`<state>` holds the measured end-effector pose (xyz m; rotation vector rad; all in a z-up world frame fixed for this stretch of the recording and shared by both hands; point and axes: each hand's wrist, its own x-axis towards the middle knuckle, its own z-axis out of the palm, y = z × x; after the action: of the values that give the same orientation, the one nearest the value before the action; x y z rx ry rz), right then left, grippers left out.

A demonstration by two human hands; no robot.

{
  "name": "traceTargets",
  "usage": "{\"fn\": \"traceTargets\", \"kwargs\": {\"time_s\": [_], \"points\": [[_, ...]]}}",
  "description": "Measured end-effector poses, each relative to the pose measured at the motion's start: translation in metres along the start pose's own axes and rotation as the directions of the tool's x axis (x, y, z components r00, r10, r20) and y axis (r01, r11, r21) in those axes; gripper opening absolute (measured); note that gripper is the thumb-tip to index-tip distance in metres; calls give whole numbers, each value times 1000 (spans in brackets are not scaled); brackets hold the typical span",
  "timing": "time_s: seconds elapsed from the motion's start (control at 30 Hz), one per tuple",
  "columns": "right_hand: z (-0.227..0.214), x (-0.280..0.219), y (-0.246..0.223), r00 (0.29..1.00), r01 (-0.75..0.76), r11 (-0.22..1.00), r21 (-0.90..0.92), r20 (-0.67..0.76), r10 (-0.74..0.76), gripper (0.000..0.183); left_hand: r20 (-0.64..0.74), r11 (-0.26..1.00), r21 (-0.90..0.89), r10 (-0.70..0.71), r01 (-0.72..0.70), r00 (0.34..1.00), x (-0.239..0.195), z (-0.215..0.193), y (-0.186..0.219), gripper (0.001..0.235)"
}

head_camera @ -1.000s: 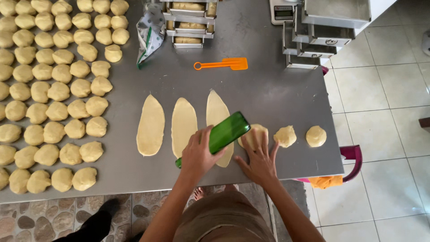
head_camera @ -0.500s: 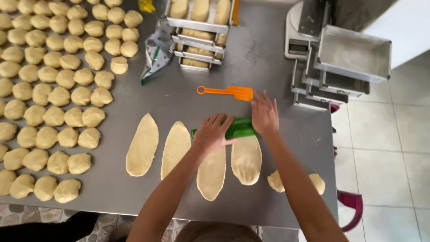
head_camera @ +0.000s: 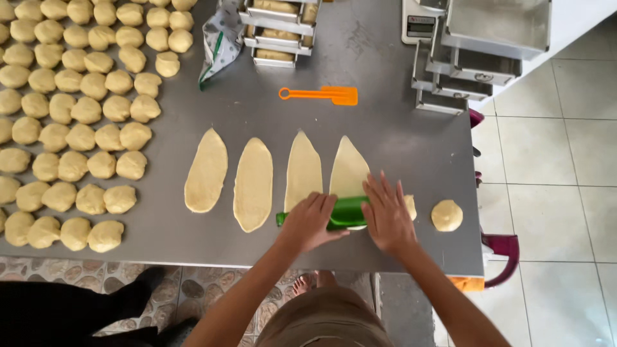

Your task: The person prepares pastries by rolling out small balls of dough with a bottle, using a plastic tool to make small indentations, piping a brown filling onto the dough, and then folding and shaping the dough before placing the pieces into metal baking pans.

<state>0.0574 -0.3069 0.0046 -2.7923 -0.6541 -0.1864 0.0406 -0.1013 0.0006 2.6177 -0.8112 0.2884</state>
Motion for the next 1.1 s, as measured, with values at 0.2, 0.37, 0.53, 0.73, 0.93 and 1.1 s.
{"fn": "traceTargets", "kwargs": {"time_s": [0.2, 0.37, 0.53, 0.73, 0.93, 1.1], "points": [[-6, -111, -37, 996, 31, 996, 87, 77, -37, 58, 10, 995, 98, 9, -10, 1000, -57, 1, 48, 74], [4, -109, -1, 969, -134, 842, 522, -110, 222, 52, -101, 980, 198, 37, -16, 994, -79, 17, 57, 92], [33, -76, 15, 957, -152, 986, -65, -258, 131, 52, -160, 984, 150, -68, 93, 985, -73, 0, 61, 80], [16, -76, 17, 971, -198, 966, -164, -169, 170, 77, -116, 967, -22, -253, 252, 960, 1, -36, 65, 70], [-39, -80, 55, 854, -228, 959, 167, -440, 279, 46, -103, 996, -27, -86, 83, 991, 67, -12, 77, 75], [-15, 8, 92, 941, -245, 949, 201, -187, 282, 32, -47, 987, 113, 120, -114, 992, 93, 26, 42, 59]]}}
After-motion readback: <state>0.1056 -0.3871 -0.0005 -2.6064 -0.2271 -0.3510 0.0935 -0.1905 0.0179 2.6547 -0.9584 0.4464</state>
